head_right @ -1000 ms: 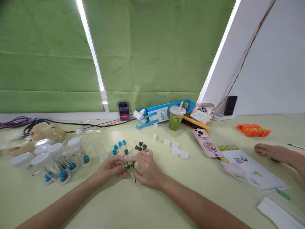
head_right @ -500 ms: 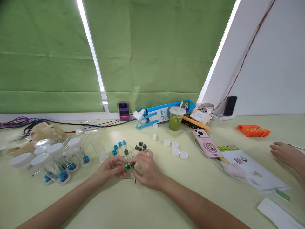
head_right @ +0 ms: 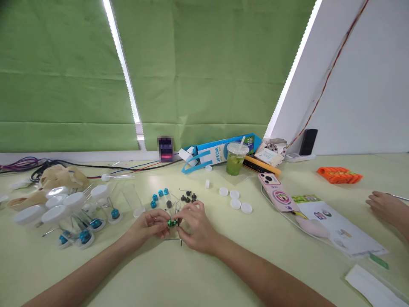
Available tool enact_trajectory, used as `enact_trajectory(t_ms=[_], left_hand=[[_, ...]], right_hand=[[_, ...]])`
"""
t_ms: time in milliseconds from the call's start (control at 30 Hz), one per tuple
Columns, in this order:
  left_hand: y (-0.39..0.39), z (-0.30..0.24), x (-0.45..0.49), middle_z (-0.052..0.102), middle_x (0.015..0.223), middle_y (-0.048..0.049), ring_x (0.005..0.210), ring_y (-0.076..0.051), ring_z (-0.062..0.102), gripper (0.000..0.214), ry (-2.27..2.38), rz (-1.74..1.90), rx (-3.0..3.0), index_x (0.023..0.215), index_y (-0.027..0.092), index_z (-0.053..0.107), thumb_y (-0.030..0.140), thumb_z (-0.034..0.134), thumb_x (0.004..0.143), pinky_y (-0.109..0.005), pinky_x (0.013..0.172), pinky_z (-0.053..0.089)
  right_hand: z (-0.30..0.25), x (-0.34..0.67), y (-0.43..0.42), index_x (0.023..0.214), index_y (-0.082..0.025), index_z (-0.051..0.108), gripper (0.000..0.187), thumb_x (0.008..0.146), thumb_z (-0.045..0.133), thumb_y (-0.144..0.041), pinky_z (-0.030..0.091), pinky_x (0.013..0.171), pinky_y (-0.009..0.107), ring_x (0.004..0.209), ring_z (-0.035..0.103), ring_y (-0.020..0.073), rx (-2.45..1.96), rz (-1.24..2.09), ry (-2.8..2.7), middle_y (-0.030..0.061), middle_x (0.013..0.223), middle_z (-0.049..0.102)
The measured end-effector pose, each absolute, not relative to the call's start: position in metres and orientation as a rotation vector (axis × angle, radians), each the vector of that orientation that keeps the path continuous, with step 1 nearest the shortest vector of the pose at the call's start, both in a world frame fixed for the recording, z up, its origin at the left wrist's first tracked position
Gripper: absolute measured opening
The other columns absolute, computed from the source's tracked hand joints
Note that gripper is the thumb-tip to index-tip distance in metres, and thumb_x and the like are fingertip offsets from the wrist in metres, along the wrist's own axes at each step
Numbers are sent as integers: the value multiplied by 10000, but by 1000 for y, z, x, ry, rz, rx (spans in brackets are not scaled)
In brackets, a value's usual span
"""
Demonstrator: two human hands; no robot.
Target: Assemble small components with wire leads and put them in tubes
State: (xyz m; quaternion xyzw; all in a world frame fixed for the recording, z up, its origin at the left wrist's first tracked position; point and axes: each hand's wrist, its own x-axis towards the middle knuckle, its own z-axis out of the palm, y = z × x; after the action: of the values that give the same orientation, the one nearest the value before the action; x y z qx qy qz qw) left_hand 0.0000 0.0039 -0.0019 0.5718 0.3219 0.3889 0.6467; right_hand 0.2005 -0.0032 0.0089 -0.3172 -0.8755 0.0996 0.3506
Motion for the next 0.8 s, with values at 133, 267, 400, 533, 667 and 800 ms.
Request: enact_trajectory(t_ms=[133, 267, 400, 533, 667, 800], left_hand=[[3, -1, 0, 661, 696, -49, 620, -148, 617, 168, 725, 889, 1303, 863, 133, 611, 239, 634, 733, -258, 575, 474], [4, -1, 0, 662, 690, -48, 609, -144, 614, 158, 718, 889, 1302, 867, 133, 606, 220, 629, 737, -258, 575, 471], [4, -2, -1, 662, 703, -58, 637, -157, 621, 159, 725, 880, 1317, 875, 128, 606, 217, 621, 745, -268, 589, 470], [3, -1, -1, 660, 718, -62, 642, -161, 624, 166, 729, 884, 1318, 875, 127, 606, 229, 623, 745, -264, 577, 469], [3, -1, 0, 661, 738, -67, 644, -161, 625, 165, 734, 885, 1314, 867, 128, 605, 235, 626, 743, -266, 578, 469], [4, -3, 0, 658, 711, -62, 633, -159, 623, 165, 730, 888, 1310, 868, 127, 602, 235, 624, 745, -269, 579, 472]], right_hand=[[9, 200, -4, 995, -216, 515, 250, 760, 511, -132, 277, 883, 401, 945, 494, 192, -825, 263, -2273, 23, 873, 598], [10, 200, -4, 1003, -214, 515, 258, 759, 514, -130, 278, 879, 401, 937, 496, 193, -827, 262, -2281, 26, 865, 601], [9, 201, -3, 998, -210, 517, 255, 755, 521, -133, 280, 877, 395, 936, 496, 190, -836, 246, -2284, 26, 865, 602], [8, 201, -3, 998, -210, 518, 258, 751, 527, -135, 282, 877, 392, 941, 495, 190, -844, 228, -2285, 24, 862, 603], [9, 201, -4, 1028, -213, 508, 288, 748, 534, -152, 281, 882, 397, 953, 487, 199, -857, 219, -2255, 31, 901, 593], [10, 201, -5, 1001, -215, 515, 260, 748, 530, -156, 286, 883, 393, 953, 488, 200, -841, 226, -2238, 36, 907, 586]])
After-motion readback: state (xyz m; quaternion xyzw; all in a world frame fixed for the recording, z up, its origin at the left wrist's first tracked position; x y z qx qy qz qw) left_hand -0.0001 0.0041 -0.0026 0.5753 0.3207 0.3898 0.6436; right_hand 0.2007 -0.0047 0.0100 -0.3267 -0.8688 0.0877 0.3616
